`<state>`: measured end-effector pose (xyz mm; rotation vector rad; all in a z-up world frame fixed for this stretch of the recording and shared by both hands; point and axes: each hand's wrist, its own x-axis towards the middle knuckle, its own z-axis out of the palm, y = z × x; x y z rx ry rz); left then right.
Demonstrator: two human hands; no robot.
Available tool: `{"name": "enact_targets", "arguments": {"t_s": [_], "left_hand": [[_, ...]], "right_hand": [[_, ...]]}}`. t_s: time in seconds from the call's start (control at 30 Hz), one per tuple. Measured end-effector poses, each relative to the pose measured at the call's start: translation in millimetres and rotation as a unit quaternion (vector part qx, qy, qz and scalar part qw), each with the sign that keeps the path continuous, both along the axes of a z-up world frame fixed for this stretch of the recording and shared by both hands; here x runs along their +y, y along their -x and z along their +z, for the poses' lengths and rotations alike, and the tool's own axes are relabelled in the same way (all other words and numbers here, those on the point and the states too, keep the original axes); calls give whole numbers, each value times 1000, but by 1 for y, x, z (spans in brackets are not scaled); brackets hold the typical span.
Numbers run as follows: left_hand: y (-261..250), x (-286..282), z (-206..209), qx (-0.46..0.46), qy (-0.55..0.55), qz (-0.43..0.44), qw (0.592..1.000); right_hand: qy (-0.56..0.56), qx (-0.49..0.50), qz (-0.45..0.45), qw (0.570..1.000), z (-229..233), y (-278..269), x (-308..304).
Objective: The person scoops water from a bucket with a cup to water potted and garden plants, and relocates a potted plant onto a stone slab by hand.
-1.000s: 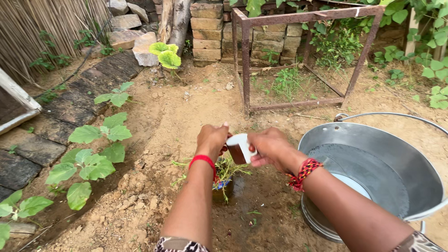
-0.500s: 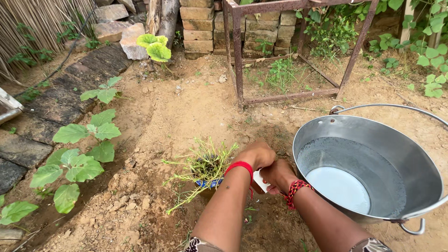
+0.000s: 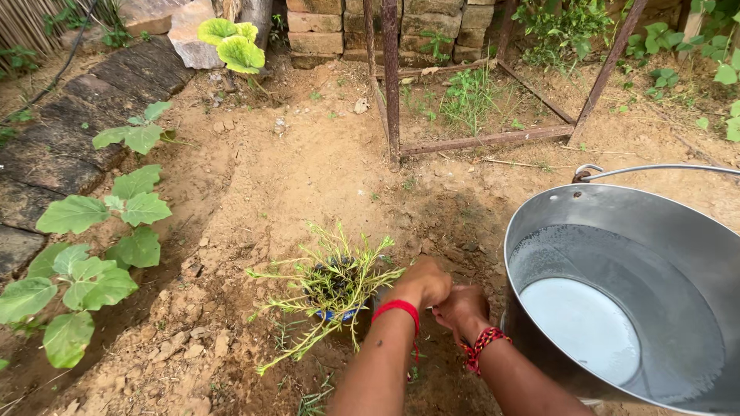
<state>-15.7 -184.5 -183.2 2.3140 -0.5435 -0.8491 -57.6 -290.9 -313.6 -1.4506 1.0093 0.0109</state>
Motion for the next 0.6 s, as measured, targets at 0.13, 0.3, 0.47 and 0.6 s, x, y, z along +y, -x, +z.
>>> {"name": "enact_targets", "arguments": {"t_s": [0.13,0.3,0.47,0.6], "left_hand": [[3,-1,-10,-30,-10,-2,999],[13,7,4,12,-36,12,999],[17,13,19,-7,-9,14,1000],[9,15,32,2,-8,15,1000]], "right_hand": [[10,-29,34,999,-38,-1,-3],[54,30,71,996,-23,13,8],[354,89,152,919,21,27,19],[412,-101,133,896,63,26,29]]}}
